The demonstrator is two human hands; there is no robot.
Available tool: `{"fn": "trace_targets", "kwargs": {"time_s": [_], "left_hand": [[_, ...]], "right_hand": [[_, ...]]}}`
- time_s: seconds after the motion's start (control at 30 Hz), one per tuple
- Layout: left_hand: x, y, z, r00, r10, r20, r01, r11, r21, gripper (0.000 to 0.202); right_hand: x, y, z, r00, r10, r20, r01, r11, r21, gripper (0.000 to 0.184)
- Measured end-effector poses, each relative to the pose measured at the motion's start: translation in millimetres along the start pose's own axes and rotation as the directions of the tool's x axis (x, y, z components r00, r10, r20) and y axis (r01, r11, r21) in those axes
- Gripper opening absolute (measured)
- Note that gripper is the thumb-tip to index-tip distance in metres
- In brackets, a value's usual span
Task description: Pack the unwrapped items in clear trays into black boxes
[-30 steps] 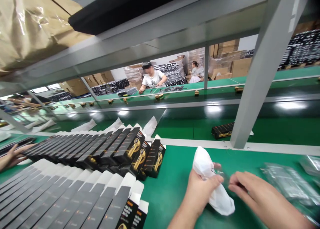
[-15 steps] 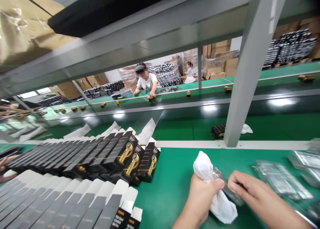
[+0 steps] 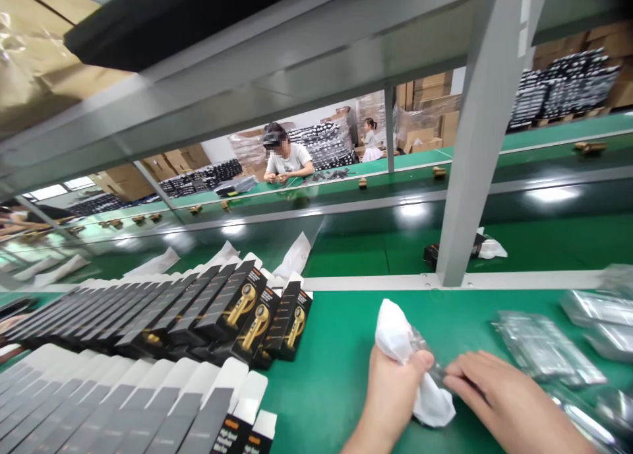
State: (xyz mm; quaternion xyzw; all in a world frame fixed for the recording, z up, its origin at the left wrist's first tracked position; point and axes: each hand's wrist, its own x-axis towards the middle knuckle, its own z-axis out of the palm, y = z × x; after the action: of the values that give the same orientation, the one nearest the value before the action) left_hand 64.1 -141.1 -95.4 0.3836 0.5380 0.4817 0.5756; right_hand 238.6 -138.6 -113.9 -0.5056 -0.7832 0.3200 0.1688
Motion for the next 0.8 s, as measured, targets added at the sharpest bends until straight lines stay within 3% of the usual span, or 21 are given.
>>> {"fn": "trace_targets", "kwargs": {"time_s": [0.1,0.33,0.53,0.67,0.73,0.8], "left_hand": [[-1.3,3.5,0.0,1.000,0.019,0.008,-0.019,0.996,0.092,0.020],[-2.1,1.6,-3.6,0.995,0.021,0.101,-0.024,0.999,0.026,0.024],[-1.3,-6.3,-1.2,0.987,0.042,0.152,-0.025,0.993,-0.116,0.027],[4.9,-11.3,-4.9,0.997,0.005,0.078,0.009,0.983,-0.181,0.026],[6.8,-9.9,-7.4,0.999,-0.010,0.039,0.018,0.978,-0.210,0.029],[5.7,-5.4,-7.9,0.999,-0.005,0.040,0.011,0.985,-0.175,0.032]], "right_hand": [[-0.2,-8.7,-0.5,0.998,0.051,0.032,-0.054,0.994,0.094,0.030],[-0.3,-20.8,-9.5,0.990,0.113,0.082,-0.132,0.945,0.300,0.038],[2.7,-7.1,-10.5,0.994,0.106,0.027,-0.109,0.960,0.258,0.041],[2.7,-5.1,-21.9,0.984,0.109,-0.138,-0.080,0.977,0.198,0.043],[2.4,-8.1,-30.1,0.975,0.064,-0.214,-0.035,0.990,0.133,0.039],[3.8,-14.4,-35.5,0.976,-0.026,-0.218,0.045,0.996,0.081,0.032]]}}
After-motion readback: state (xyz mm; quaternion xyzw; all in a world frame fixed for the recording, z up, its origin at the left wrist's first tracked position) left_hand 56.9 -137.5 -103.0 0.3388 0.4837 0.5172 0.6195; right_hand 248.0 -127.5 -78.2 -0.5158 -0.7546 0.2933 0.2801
